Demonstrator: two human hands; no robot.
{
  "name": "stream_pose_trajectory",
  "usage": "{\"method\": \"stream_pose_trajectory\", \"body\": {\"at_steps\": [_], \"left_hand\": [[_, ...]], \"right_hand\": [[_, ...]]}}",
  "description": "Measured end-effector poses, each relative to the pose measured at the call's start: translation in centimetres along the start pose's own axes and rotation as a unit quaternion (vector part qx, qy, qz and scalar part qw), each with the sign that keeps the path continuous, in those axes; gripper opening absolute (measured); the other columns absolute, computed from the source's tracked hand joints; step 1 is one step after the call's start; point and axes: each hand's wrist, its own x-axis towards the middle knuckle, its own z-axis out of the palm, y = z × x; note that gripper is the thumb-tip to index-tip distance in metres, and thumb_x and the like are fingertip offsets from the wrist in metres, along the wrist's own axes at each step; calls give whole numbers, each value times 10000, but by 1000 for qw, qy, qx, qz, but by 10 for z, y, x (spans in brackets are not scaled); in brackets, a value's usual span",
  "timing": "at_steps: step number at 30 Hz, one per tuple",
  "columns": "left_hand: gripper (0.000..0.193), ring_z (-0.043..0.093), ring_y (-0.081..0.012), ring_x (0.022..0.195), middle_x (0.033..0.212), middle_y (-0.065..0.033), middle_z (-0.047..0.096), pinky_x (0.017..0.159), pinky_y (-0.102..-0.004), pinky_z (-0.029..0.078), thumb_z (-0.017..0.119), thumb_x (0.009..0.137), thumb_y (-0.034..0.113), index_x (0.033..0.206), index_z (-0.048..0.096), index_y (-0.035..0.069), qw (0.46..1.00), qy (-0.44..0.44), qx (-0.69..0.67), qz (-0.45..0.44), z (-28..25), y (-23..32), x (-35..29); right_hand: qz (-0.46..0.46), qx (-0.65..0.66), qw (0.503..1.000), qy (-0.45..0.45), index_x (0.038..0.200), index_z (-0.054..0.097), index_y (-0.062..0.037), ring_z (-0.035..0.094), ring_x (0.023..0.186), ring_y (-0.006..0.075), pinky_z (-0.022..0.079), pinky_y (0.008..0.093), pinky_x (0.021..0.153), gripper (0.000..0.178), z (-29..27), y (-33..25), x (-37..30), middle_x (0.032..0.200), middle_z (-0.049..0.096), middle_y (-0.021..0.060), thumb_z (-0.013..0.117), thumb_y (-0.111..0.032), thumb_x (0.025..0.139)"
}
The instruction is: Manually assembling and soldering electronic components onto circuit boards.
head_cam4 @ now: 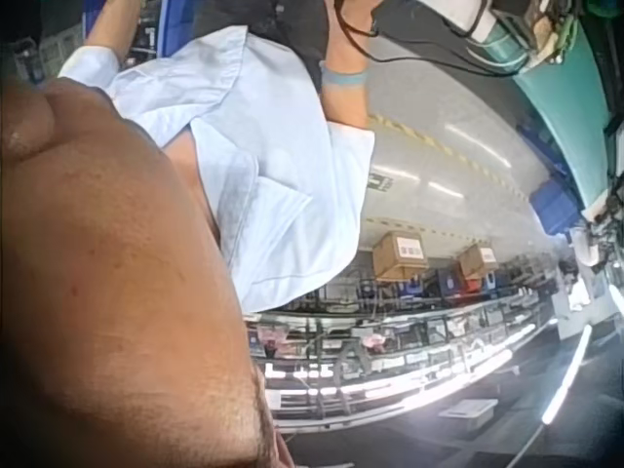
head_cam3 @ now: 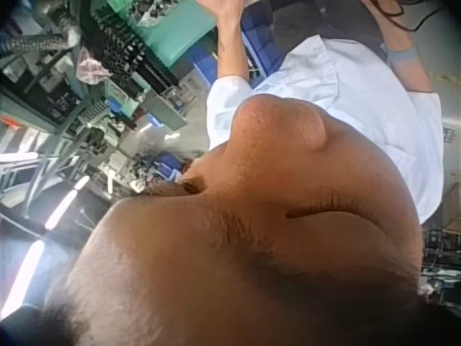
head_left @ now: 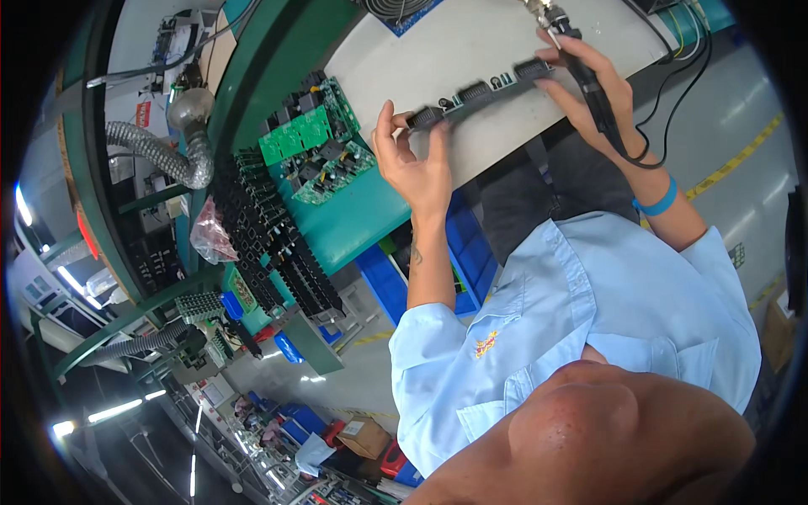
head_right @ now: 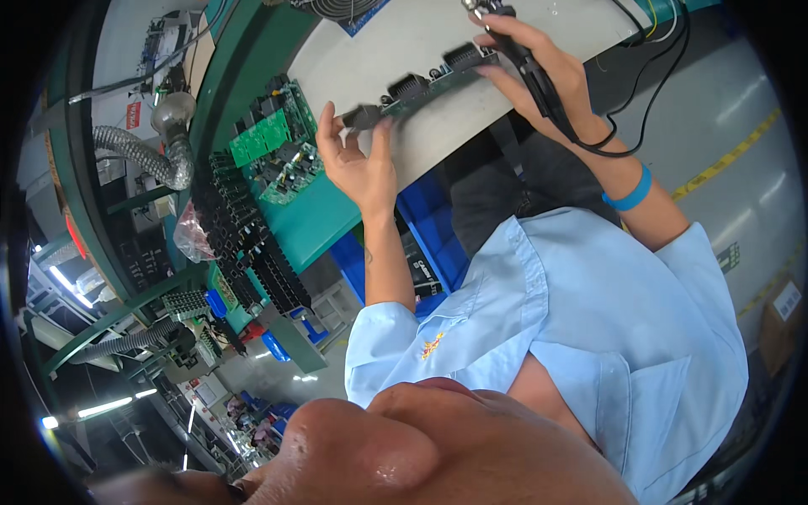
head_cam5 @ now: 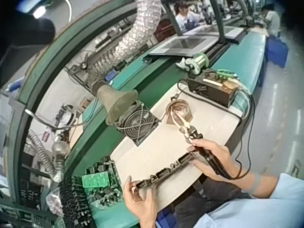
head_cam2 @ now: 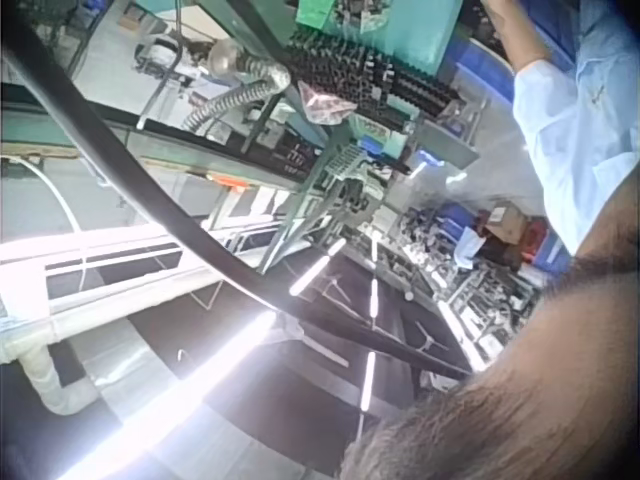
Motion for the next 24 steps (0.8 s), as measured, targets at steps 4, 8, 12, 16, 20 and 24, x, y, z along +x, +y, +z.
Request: {"method": "stream_pose_trajectory", "body": {"at_steps": [4,8,12,16,20,24], "left_hand": [[715,579,-258,994,1053,-86,614,879,-336,500,691,652,-168,1331,640,53,929,-36,224,293,-13,-14,-5],[659,580,-210,884,1016,-72,602,824,-326,500,723,622,-140,1242,689,79,924,-57,256,279,-17,-16,-10],[642,583,-225,902,1030,-71,607,825,-322,497,728,605,-135,1212,711,71,928,-140,270,214,-25,-2,-14],[574,595,-264,991,1082,-90,614,856,-324,499,775,659,-88,1218,723,36,927,-315,188,77,-42,48,-6],[488,612,-246,1006,1164,-92,626,855,-315,510,796,747,-32,1224,730,41,919,-352,133,119,-43,52,9],[337,629,-227,984,1225,-77,652,837,-316,525,767,817,-16,1146,764,56,895,-352,216,166,-27,36,16]], "right_hand": [[8,-13,1000,-22,1173,701,15,553,905,257,477,349,846,369,0,16,3,978,662,112,753,-49,813],[21,-26,999,-42,1177,699,14,555,907,256,478,349,847,376,-2,22,-8,984,662,112,758,-55,812],[42,-37,997,-46,1182,698,13,558,908,256,479,348,847,383,-8,42,-19,990,663,112,762,-61,812],[72,-46,996,-38,1186,696,12,561,910,256,481,348,848,390,-13,57,-28,996,663,112,767,-66,811],[96,-57,993,-33,1191,695,11,564,912,255,482,347,849,397,-13,54,-30,1002,663,113,771,-72,810],[105,-57,992,-37,1196,694,10,566,913,255,483,347,849,404,-7,52,-33,1008,664,113,776,-78,809]]}}
